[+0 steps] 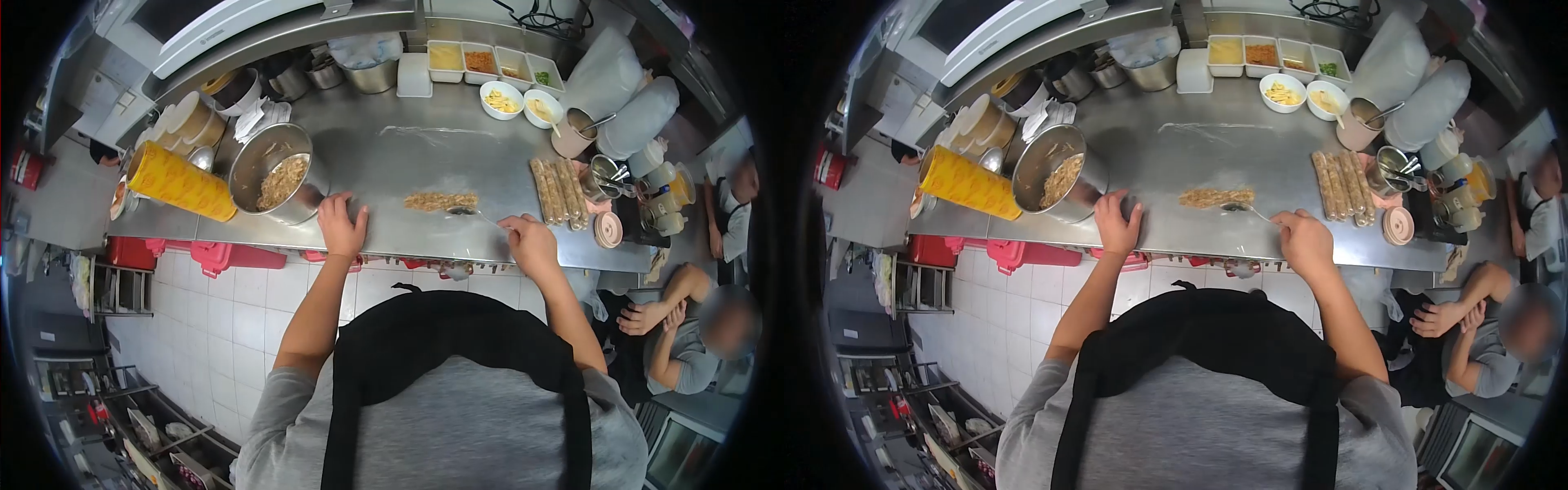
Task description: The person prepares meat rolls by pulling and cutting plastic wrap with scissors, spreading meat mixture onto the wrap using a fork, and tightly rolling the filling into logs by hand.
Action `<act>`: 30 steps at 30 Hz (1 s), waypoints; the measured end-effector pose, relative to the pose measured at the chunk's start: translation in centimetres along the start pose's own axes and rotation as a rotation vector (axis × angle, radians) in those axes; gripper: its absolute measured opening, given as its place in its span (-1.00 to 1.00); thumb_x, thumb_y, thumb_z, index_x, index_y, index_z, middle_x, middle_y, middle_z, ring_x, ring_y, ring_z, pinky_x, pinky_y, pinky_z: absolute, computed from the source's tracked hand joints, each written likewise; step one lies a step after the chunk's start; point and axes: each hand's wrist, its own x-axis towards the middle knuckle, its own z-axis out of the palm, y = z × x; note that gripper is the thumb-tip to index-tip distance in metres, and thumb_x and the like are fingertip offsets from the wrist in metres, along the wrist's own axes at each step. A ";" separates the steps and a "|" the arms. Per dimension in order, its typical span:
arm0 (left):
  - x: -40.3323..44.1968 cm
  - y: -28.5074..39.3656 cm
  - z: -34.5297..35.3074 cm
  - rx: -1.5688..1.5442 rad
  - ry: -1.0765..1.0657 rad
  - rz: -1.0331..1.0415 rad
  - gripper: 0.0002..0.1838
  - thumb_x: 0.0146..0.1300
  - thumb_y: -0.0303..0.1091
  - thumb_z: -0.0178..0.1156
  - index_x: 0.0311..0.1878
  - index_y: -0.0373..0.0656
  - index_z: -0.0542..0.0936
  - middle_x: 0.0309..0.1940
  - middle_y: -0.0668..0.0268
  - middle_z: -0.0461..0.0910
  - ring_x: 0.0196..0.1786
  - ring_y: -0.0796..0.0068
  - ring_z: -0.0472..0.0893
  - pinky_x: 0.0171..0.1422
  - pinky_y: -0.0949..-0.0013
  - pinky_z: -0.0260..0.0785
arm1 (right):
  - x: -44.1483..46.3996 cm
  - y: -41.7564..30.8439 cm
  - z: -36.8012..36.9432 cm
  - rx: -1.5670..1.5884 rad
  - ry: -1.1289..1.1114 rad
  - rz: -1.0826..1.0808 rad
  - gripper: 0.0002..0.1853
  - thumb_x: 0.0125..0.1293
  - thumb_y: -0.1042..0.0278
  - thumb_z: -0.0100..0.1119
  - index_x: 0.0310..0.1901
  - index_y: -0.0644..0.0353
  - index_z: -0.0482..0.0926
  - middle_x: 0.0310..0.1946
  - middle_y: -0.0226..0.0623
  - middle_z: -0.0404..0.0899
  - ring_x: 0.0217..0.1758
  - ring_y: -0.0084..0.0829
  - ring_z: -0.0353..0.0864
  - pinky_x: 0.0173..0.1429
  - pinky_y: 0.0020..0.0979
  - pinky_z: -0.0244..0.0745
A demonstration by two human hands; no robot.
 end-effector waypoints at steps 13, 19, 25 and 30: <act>0.0 -0.2 0.2 0.032 -0.021 -0.042 -0.52 0.09 -0.16 0.33 0.05 -0.14 0.50 0.02 0.13 0.45 0.19 0.03 0.34 0.27 0.03 0.18 | 2.0 3.1 -0.2 -0.039 0.045 -0.013 -0.79 0.17 0.45 0.09 -0.23 -0.01 0.69 -0.36 -0.15 0.59 -0.29 -0.05 0.61 -0.20 -0.11 0.51; -0.1 -0.1 0.4 0.076 0.017 -0.063 -0.52 0.08 -0.16 0.33 0.05 -0.15 0.49 0.01 0.12 0.45 0.18 0.02 0.35 0.26 0.03 0.18 | 4.0 3.9 0.9 -0.067 0.070 -0.049 -0.80 0.16 0.41 0.13 -0.23 -0.03 0.70 -0.35 -0.15 0.59 -0.30 -0.05 0.62 -0.20 -0.09 0.51; -0.1 0.1 0.6 0.105 0.063 -0.085 -0.53 0.07 -0.19 0.34 0.02 -0.16 0.49 0.00 0.10 0.45 0.15 0.01 0.36 0.23 0.02 0.21 | 5.9 0.5 -1.1 0.020 0.041 -0.193 -0.75 0.20 0.47 0.09 -0.14 -0.05 0.67 -0.31 -0.20 0.58 -0.29 -0.06 0.61 -0.21 -0.10 0.51; -0.1 0.2 0.1 0.078 0.066 -0.118 -0.53 0.06 -0.20 0.33 0.02 -0.16 0.48 -0.01 0.10 0.45 0.15 0.01 0.36 0.24 0.03 0.21 | 11.0 -10.2 -1.3 0.217 0.033 -0.528 -0.70 0.18 0.52 0.08 -0.10 -0.05 0.65 -0.24 -0.21 0.55 -0.23 -0.09 0.61 -0.20 -0.13 0.52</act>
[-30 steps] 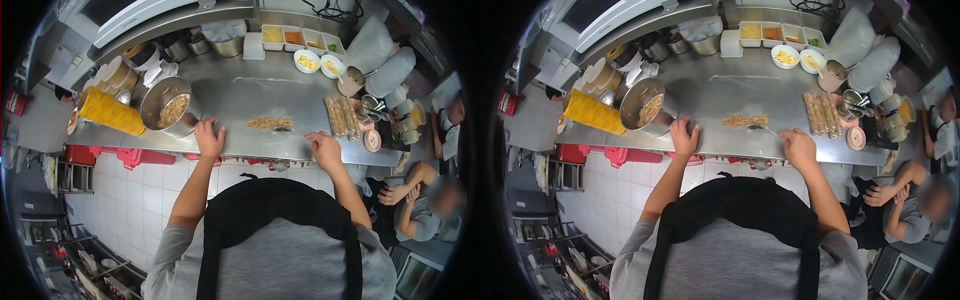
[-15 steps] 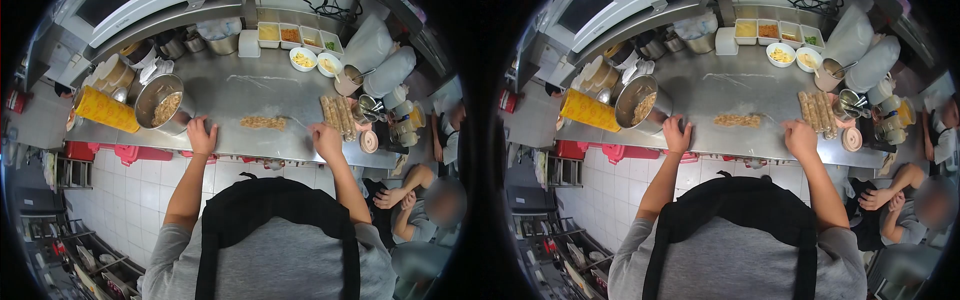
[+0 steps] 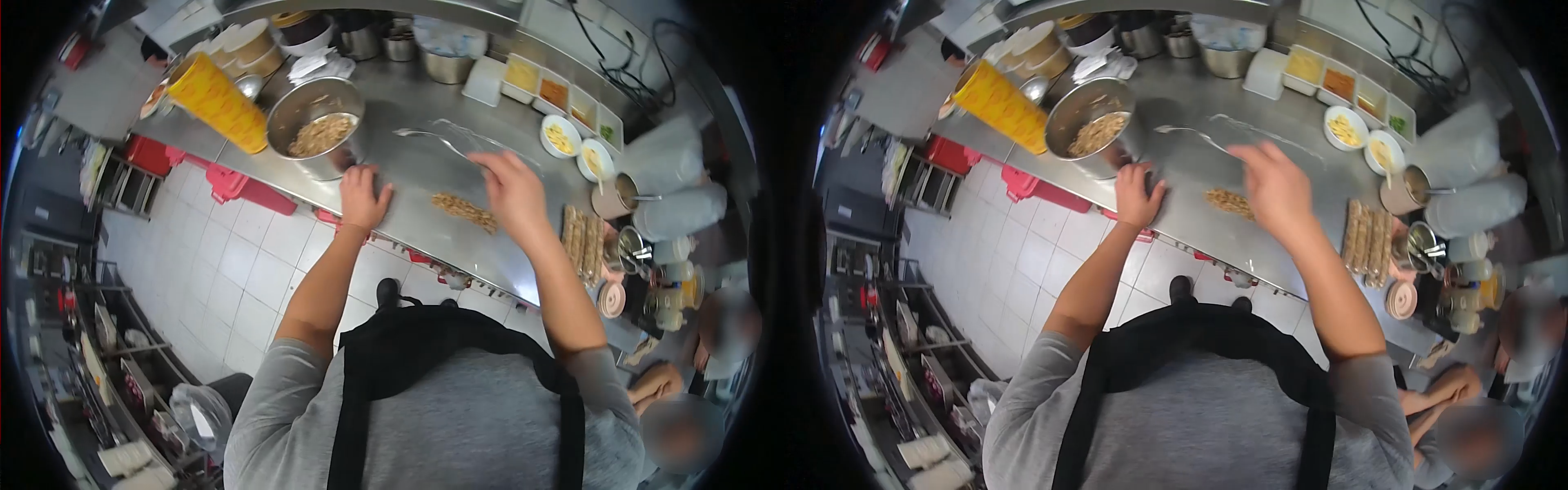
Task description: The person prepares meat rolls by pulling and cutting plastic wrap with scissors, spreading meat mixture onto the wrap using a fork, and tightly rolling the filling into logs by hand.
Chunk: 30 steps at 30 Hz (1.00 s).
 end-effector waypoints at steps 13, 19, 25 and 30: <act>-0.2 -1.5 -1.8 -0.324 -0.013 0.152 -0.56 0.06 -0.28 0.32 0.00 -0.20 0.48 0.00 0.04 0.42 0.10 -0.04 0.37 0.23 0.02 0.21 | 15.9 -10.8 16.5 -0.527 -0.308 -0.283 -0.74 0.18 0.29 0.18 -0.11 0.02 0.72 0.00 -0.27 0.62 0.10 -0.26 0.56 0.07 -0.14 0.41; -5.7 -5.2 -5.4 -0.286 -0.244 0.387 -0.39 -0.09 -0.25 0.47 0.11 -0.02 0.51 0.09 0.18 0.41 0.22 0.07 0.36 0.27 0.02 0.20 | 4.6 -5.0 4.4 -0.139 0.085 -0.201 -0.65 0.11 0.34 0.32 -0.01 -0.03 0.67 -0.03 -0.26 0.61 0.07 -0.16 0.52 0.17 -0.21 0.38; -4.2 -4.7 -2.9 -0.234 -0.241 0.689 -0.61 -0.05 -0.30 0.40 -0.09 0.04 0.56 0.01 0.31 0.47 0.18 0.20 0.42 0.25 0.03 0.19 | -12.1 -0.6 2.3 -0.322 0.106 0.257 -0.63 0.09 0.41 0.32 -0.01 0.05 0.65 0.00 -0.22 0.57 0.11 -0.13 0.45 0.20 -0.19 0.32; -2.5 -3.0 -3.5 -0.328 -0.265 0.727 -0.77 0.01 -0.37 0.32 -0.24 -0.08 0.53 -0.16 0.33 0.53 0.09 0.25 0.47 0.22 0.07 0.17 | -16.3 -3.7 7.3 -0.353 0.151 0.242 -0.52 0.01 0.26 0.41 0.04 0.00 0.60 0.09 -0.24 0.47 0.16 -0.11 0.40 0.19 -0.11 0.28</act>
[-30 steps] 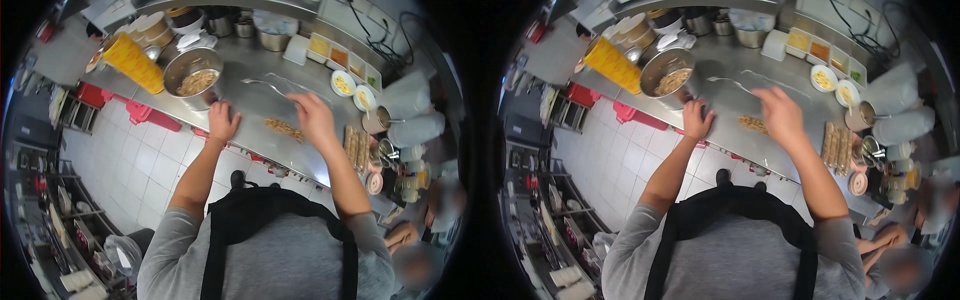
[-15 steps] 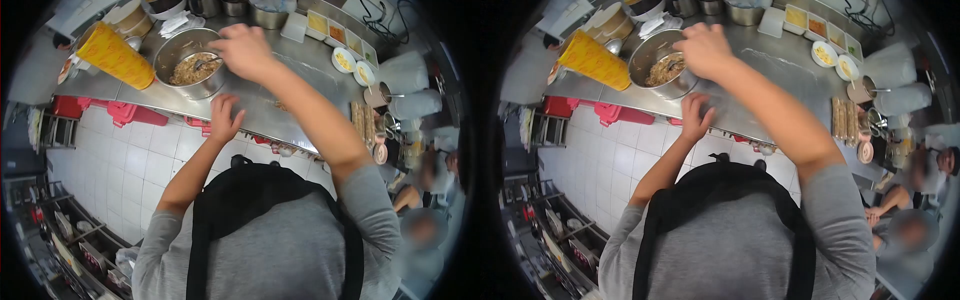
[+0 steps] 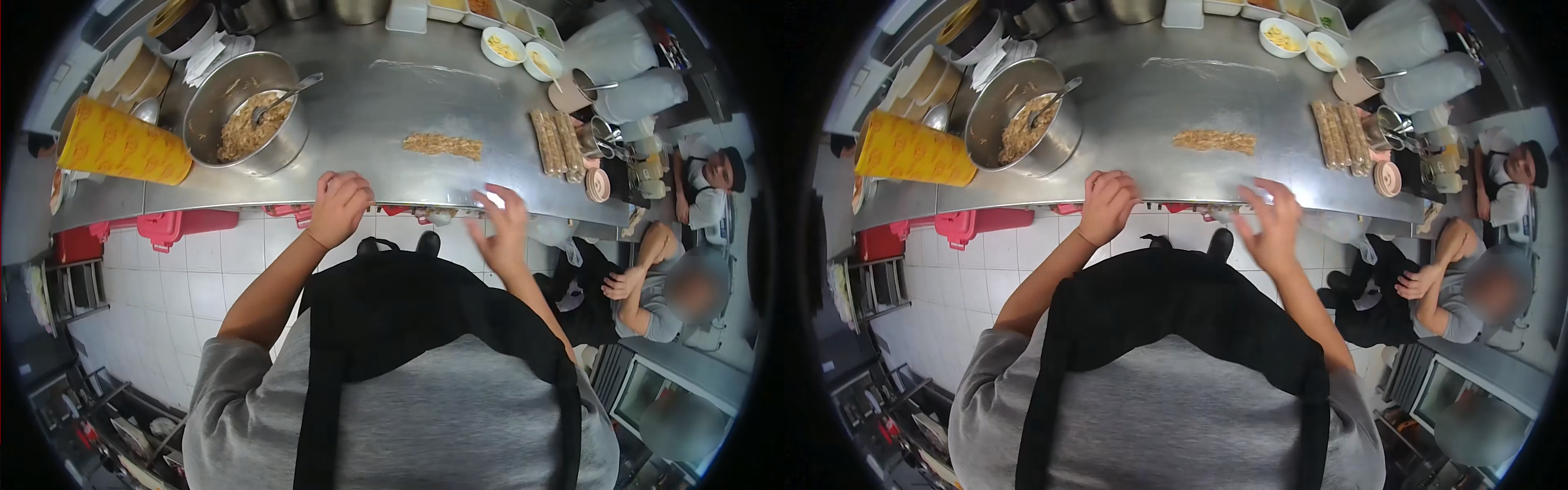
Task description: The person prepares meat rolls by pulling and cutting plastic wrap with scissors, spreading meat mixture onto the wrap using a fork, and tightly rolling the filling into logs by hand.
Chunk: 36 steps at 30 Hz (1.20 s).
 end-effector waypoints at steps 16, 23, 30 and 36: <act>7.8 -0.1 -1.4 -0.174 -0.058 -0.648 -0.90 0.29 -0.39 0.13 -0.20 -0.11 0.41 -0.46 0.25 0.55 -0.46 0.32 0.55 -0.41 0.27 0.33 | 5.6 10.3 0.1 0.214 -0.012 0.213 -0.89 0.20 0.35 0.30 -0.30 0.18 0.64 -0.39 -0.29 0.66 -0.30 -0.28 0.60 -0.12 -0.31 0.45; 13.4 -6.2 2.9 -1.200 0.035 -1.422 -0.94 0.43 -0.40 -0.07 -0.12 -0.06 0.28 -0.36 0.08 0.64 -0.44 0.27 0.65 -0.40 0.23 0.50 | 13.7 15.3 2.7 0.378 -0.265 0.430 -0.79 0.17 0.29 0.35 -0.22 0.19 0.68 -0.38 -0.21 0.70 -0.33 -0.35 0.68 -0.19 -0.39 0.52; 16.1 -8.0 6.0 -1.087 0.128 -1.508 -0.85 0.47 -0.35 -0.10 0.00 -0.14 0.23 -0.14 -0.04 0.62 -0.13 0.05 0.69 -0.07 0.17 0.62 | 16.4 18.5 6.3 0.252 -0.259 0.496 -0.80 0.11 0.29 0.36 -0.23 0.12 0.69 -0.39 -0.24 0.70 -0.32 -0.35 0.69 -0.17 -0.40 0.53; 15.9 -10.7 7.6 -0.870 0.450 -1.335 -0.88 0.41 -0.39 -0.01 -0.06 -0.16 0.40 -0.11 0.07 0.60 -0.17 0.29 0.66 -0.11 0.33 0.58 | 18.1 22.5 7.2 0.405 -0.061 0.544 -0.87 0.16 0.37 0.29 -0.24 0.14 0.67 -0.36 -0.22 0.70 -0.29 -0.26 0.69 -0.15 -0.33 0.55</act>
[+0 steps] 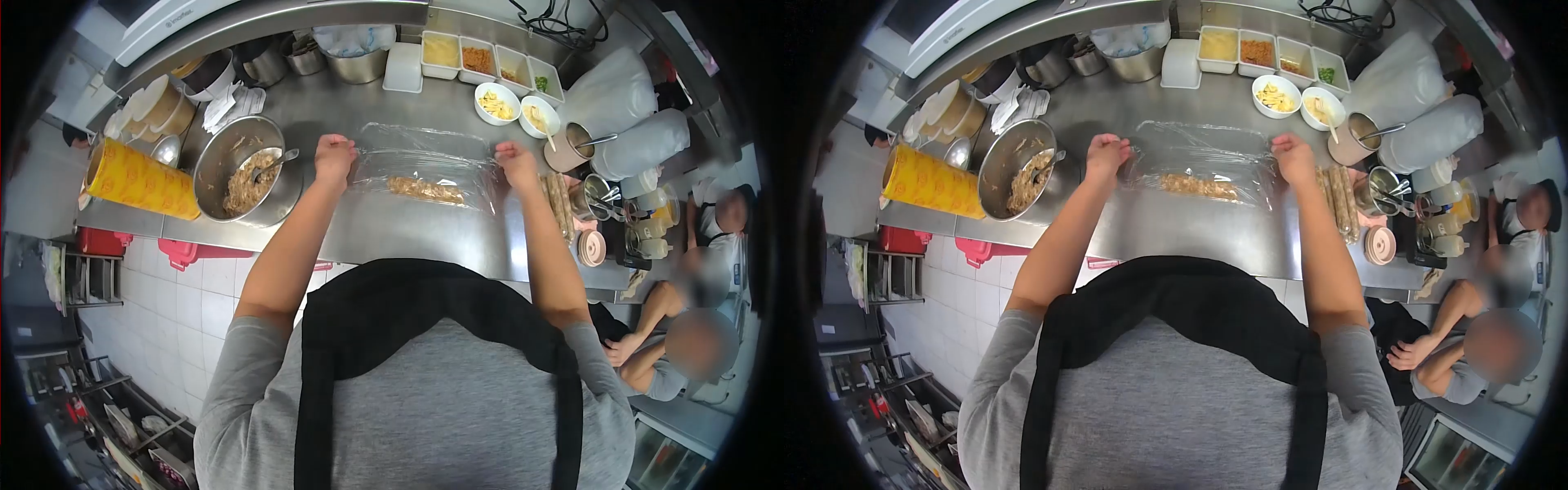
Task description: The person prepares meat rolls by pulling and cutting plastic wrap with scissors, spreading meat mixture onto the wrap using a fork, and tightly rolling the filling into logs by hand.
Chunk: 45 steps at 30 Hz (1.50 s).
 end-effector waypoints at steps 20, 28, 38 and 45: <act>-9.9 -0.9 1.8 1.037 -0.681 0.988 -0.46 -0.07 -0.18 0.46 0.02 -0.07 0.55 -0.11 0.25 0.47 0.02 0.15 0.47 0.12 0.12 0.38 | -10.6 -6.8 5.3 -0.190 -0.273 -0.697 -0.63 0.00 0.38 0.38 -0.09 0.17 0.62 -0.15 -0.23 0.53 -0.02 -0.13 0.48 0.07 -0.19 0.42; -10.2 -2.5 3.7 0.886 -0.665 1.015 -0.50 -0.11 -0.25 0.48 -0.04 -0.08 0.59 -0.14 0.26 0.51 -0.01 0.16 0.49 0.08 0.12 0.41 | -11.3 -5.6 4.6 -0.122 -0.207 -0.660 -0.62 -0.02 0.45 0.38 -0.08 0.19 0.64 -0.15 -0.23 0.54 -0.05 -0.13 0.48 0.07 -0.22 0.43; -10.6 -2.1 7.7 0.913 -0.760 0.876 -0.53 -0.13 -0.26 0.49 -0.10 -0.11 0.59 -0.15 0.23 0.52 0.03 0.12 0.50 0.12 0.11 0.41 | -10.5 -3.7 2.4 -0.126 -0.247 -0.624 -0.62 -0.01 0.42 0.41 -0.08 0.16 0.64 -0.14 -0.23 0.54 -0.02 -0.13 0.50 0.06 -0.21 0.46; -8.9 -1.8 2.4 0.830 -0.741 0.966 -0.43 -0.11 -0.29 0.47 0.08 -0.07 0.58 -0.15 0.19 0.54 0.00 0.10 0.50 0.13 0.14 0.38 | -9.9 -5.7 1.3 -0.262 -0.357 -0.645 -0.64 0.00 0.30 0.41 -0.13 0.15 0.62 -0.15 -0.22 0.52 -0.02 -0.11 0.49 0.08 -0.16 0.43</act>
